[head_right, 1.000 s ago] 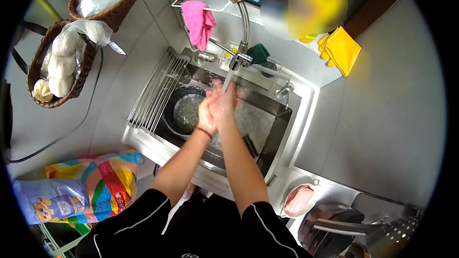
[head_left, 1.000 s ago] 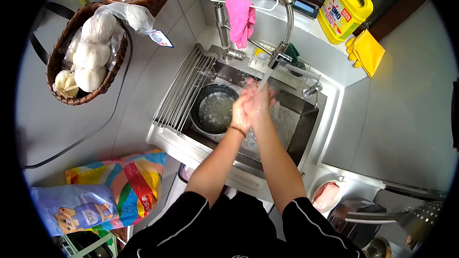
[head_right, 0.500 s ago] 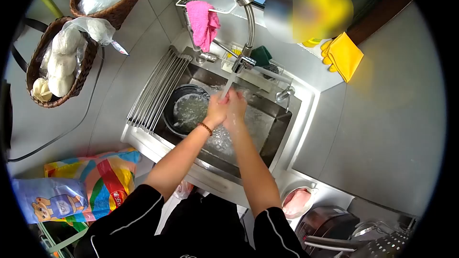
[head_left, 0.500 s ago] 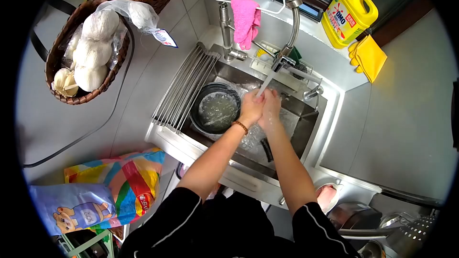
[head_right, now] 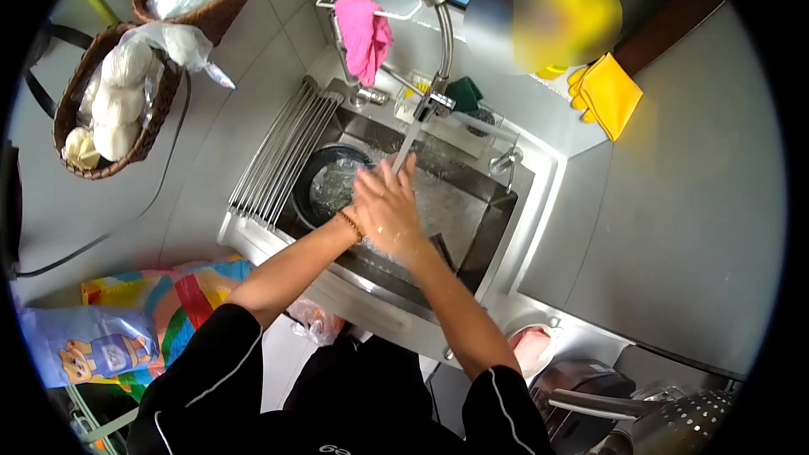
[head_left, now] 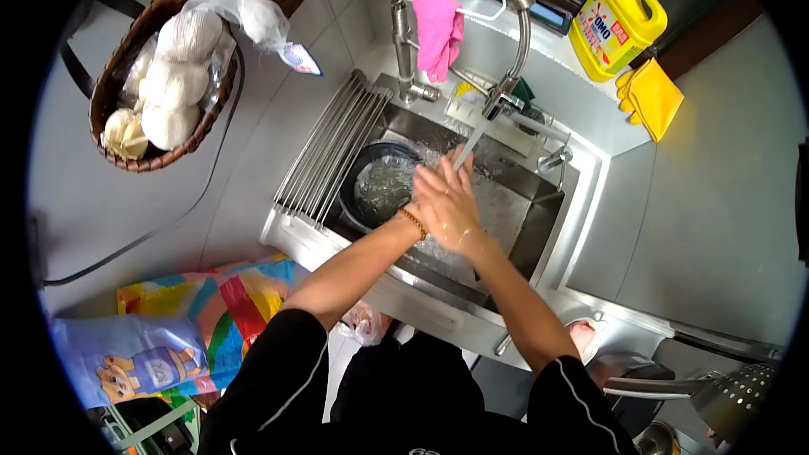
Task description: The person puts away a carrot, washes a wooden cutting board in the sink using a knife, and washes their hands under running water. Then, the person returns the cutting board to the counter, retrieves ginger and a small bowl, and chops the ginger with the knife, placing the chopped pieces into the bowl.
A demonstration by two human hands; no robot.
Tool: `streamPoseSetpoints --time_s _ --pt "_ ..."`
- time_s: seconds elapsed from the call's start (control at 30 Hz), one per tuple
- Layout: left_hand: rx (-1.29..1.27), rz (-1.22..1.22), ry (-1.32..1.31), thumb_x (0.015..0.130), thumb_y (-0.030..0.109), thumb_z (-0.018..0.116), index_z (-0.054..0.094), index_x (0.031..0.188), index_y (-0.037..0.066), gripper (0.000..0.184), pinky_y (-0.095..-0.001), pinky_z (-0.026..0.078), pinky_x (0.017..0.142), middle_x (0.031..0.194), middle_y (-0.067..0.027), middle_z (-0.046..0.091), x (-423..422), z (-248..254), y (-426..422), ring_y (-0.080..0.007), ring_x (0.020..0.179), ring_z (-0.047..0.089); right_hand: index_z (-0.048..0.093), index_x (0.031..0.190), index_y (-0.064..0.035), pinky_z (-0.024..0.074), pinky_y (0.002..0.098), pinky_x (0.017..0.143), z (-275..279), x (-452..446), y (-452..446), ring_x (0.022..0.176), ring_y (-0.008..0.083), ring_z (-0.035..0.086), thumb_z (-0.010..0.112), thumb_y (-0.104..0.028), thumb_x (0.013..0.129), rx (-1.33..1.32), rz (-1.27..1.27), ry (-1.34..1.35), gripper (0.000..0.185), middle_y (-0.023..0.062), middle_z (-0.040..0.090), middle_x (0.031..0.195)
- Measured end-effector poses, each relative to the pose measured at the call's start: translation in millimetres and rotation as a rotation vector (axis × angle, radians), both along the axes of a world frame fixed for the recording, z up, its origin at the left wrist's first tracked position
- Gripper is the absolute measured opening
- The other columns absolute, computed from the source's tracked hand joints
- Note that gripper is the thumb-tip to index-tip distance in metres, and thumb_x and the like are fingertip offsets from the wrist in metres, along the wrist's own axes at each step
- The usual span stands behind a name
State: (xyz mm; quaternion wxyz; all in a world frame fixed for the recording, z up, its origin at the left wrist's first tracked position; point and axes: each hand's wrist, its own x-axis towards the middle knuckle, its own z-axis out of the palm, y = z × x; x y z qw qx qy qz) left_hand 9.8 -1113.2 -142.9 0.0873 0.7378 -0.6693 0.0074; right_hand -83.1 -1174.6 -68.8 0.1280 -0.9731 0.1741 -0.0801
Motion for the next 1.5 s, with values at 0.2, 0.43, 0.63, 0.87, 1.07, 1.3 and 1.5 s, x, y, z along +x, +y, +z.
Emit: streamPoseSetpoints --time_s 0.2,0.43,0.63,0.87,1.07,1.3,1.5 --pt "0.13 0.098 0.308 0.096 0.027 0.056 0.059 0.124 0.005 0.036 -0.0434 0.054 0.087 0.114 -0.0144 0.065 -2 14 -7 -0.03 0.11 0.062 0.065 0.126 -0.0038 0.0284 0.0539 0.118 -15 -2 23 0.14 0.0398 0.042 0.06 -0.026 0.094 0.295 0.077 -0.134 0.039 0.021 0.055 0.142" --pt "-0.215 0.094 0.482 0.101 0.034 0.051 0.048 0.143 0.005 0.052 -0.0425 0.048 0.1 0.138 -0.0192 0.057 19 -36 -2 -0.0307 0.123 0.058 0.061 0.133 -0.0052 0.0281 0.0529 0.119 -39 -7 10 0.143 0.0416 0.039 0.053 -0.017 0.095 0.308 0.028 -0.567 0.04 0.0189 0.049 0.15" --pt "-0.048 0.683 2.346 0.096 0.068 0.049 0.051 0.127 0.01 0.066 -0.0521 0.051 0.086 0.118 -0.0123 0.065 -9 40 -27 -0.0289 0.102 0.063 0.061 0.125 -0.0023 0.0306 0.0504 0.115 -54 6 31 0.136 0.0385 0.042 0.057 -0.026 0.095 0.568 -0.221 -0.895 0.039 0.0213 0.049 0.146" --pt "-0.066 0.487 2.41 0.095 0.041 0.069 0.06 0.109 0.01 0.036 -0.0316 0.051 0.061 0.087 -0.0065 0.065 -16 -18 -35 -0.0196 0.073 0.063 0.063 0.113 0.0025 0.0397 0.0443 0.104 -84 13 0 0.119 0.0306 0.053 0.067 -0.033 0.09 1.408 -0.506 -0.729 0.043 0.0213 0.056 0.131" --pt "-0.295 0.772 2.156 0.097 0.031 0.068 0.066 0.1 0.009 0.021 -0.0319 0.053 0.064 0.088 -0.0057 0.069 -10 38 -33 -0.0192 0.07 0.063 0.059 0.116 0.0042 0.0521 0.0369 0.086 -93 5 -2 0.094 0.0261 0.065 0.067 -0.029 0.089 0.772 -0.306 -0.724 0.044 0.0119 0.068 0.093" --pt "-0.295 0.524 1.058 0.096 0.023 0.062 0.07 0.102 0.004 0.022 -0.0461 0.057 0.079 0.091 -0.0145 0.074 33 -34 -5 -0.0404 0.081 0.07 0.053 0.104 -0.0028 0.0436 0.0338 0.05 -93 82 -34 0.052 0.0169 0.048 0.048 -0.034 0.105 2.003 -0.873 -0.611 0.032 0.006 0.053 0.064" --pt "-0.268 0.718 0.868 0.091 0.026 0.063 0.047 0.141 -0.006 0.062 -0.049 0.047 0.104 0.13 -0.0343 0.057 10 -73 57 -0.0489 0.12 0.057 0.036 0.143 0.0001 0.0363 0.0442 0.107 -124 185 -81 0.12 0.0293 0.049 0.052 -0.03 0.097 1.367 -0.752 -0.822 0.057 0.022 0.049 0.134"
